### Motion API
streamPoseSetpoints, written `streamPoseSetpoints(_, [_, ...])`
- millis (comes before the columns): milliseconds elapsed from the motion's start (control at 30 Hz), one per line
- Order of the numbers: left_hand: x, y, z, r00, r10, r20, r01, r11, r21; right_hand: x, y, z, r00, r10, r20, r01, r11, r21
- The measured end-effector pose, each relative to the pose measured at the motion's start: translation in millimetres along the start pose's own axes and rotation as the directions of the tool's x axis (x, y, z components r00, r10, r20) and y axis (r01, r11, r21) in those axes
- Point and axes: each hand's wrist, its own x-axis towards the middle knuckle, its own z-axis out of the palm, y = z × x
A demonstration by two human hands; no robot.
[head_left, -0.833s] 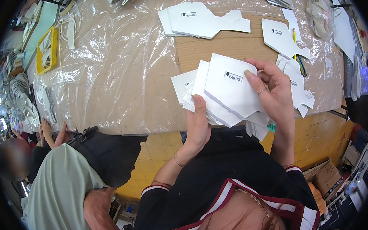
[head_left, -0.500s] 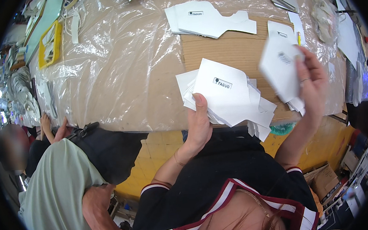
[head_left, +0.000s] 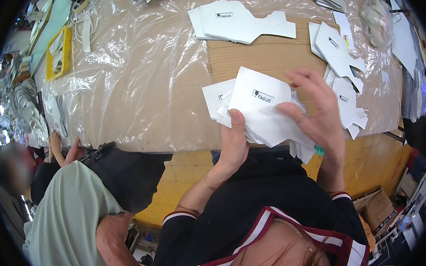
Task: The person folds white paper tags with a printed logo, aligns edges, and stacks them into neat piles on a workbench. They occasionally use a pencil to mark a tag and continue folding and stacking throughout the clip.
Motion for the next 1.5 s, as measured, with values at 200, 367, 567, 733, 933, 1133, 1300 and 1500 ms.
streamPoseSetpoints(200, [-0.1,0.1,4.8,0.997,-0.067,-0.032,0.066,0.998,-0.017,-1.7,-15.6,16.6,0.993,-0.068,-0.101,0.058,0.994,-0.092])
streamPoseSetpoints(367, [-0.9,-1.7,8.9,0.998,-0.044,-0.037,0.043,0.999,-0.025,-7.4,-14.6,18.2,0.992,-0.043,-0.118,0.031,0.994,-0.103])
streamPoseSetpoints(567, [0.5,-4.1,1.7,0.999,-0.019,-0.039,0.018,0.999,-0.03,-4.0,-10.7,17.6,0.994,0.007,-0.111,-0.009,1.0,-0.022])
streamPoseSetpoints(733, [-3.4,0.6,-9.1,0.998,-0.017,-0.057,0.015,1.0,-0.022,4.2,-1.8,12.3,0.969,0.244,0.043,-0.244,0.907,0.344])
streamPoseSetpoints(933, [-12.4,11.7,-35.1,0.985,-0.01,-0.174,-0.002,0.998,-0.069,9.2,2.6,13.5,0.925,0.322,0.203,-0.38,0.755,0.533])
streamPoseSetpoints(1133, [-9.4,32.3,-84.4,0.9,0.206,-0.384,-0.242,0.969,-0.046,8.6,1.9,3.3,0.945,0.275,0.176,-0.325,0.847,0.422])
streamPoseSetpoints(1300, [-12.6,77.2,-135.4,0.743,0.442,-0.502,-0.522,0.853,-0.023,10.6,0.7,7.4,0.972,0.196,0.128,-0.229,0.91,0.345])
streamPoseSetpoints(1500, [-27.2,114.8,-142.3,0.685,0.587,-0.431,-0.67,0.74,-0.058,16.4,-4.0,16.2,0.971,0.098,0.217,-0.149,0.96,0.236])
